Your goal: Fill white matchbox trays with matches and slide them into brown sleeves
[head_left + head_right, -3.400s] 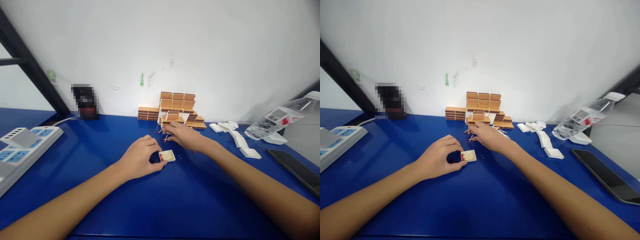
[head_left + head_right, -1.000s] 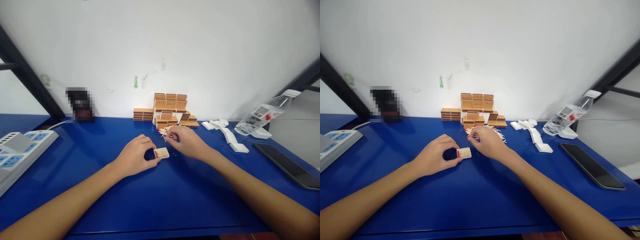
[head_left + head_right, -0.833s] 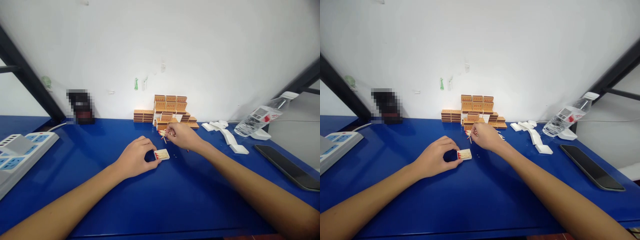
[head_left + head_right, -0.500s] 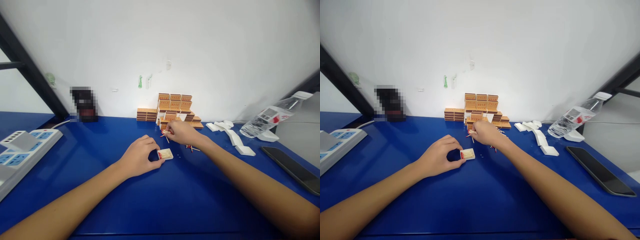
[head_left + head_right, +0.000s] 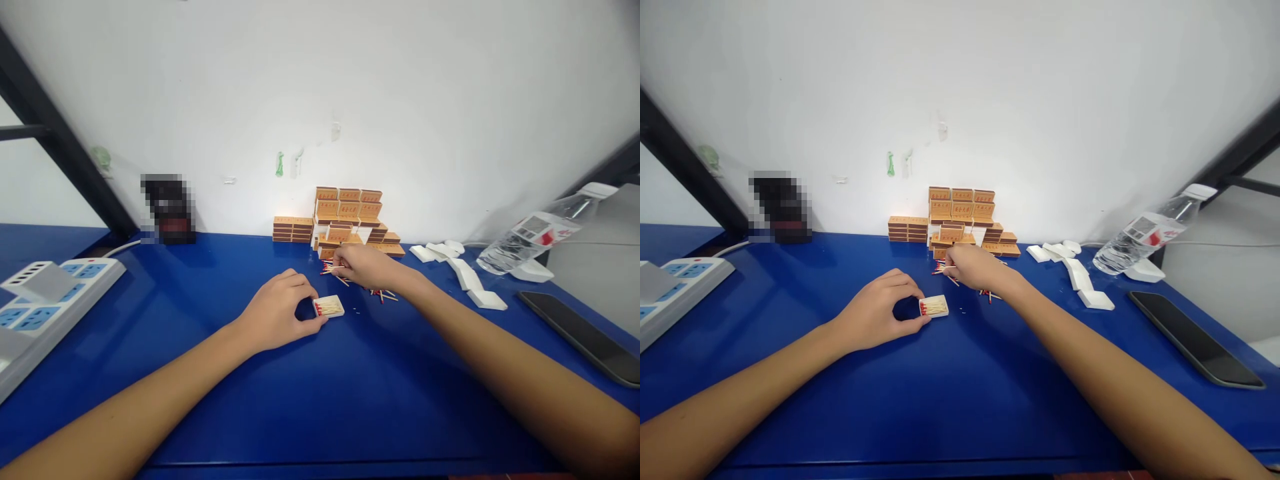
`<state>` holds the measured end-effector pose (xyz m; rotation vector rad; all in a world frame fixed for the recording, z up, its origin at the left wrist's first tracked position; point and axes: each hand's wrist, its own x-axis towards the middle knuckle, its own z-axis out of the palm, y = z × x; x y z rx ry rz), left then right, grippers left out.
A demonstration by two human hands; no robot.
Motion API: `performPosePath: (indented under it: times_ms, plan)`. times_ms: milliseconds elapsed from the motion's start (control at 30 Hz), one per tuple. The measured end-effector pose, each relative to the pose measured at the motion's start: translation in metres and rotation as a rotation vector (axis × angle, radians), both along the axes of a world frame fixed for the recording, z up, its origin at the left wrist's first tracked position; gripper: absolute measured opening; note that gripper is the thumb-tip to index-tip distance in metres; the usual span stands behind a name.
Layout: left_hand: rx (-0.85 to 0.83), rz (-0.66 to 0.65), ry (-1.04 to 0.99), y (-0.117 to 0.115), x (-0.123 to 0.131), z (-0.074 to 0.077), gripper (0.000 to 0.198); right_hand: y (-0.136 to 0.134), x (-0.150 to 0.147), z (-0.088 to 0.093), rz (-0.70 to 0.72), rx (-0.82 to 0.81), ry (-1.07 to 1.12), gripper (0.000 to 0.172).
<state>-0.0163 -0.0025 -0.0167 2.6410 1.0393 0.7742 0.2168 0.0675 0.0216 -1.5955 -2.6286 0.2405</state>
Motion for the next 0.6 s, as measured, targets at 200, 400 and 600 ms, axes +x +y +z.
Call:
performPosePath:
  times_ms: [200,400,600]
  plan:
    - [0.002,0.0,0.001,0.001,-0.001,-0.001,0.022,-0.006,0.006,0.003,0.019,-0.032,-0.011,0.022]
    - [0.003,0.007,-0.011,0.002,-0.002,-0.001,0.023,-0.02,0.019,0.006,0.035,-0.032,0.038,0.02]
    - [-0.003,0.01,-0.016,0.002,-0.001,-0.002,0.023,-0.047,0.023,0.013,0.138,-0.06,0.213,0.028]
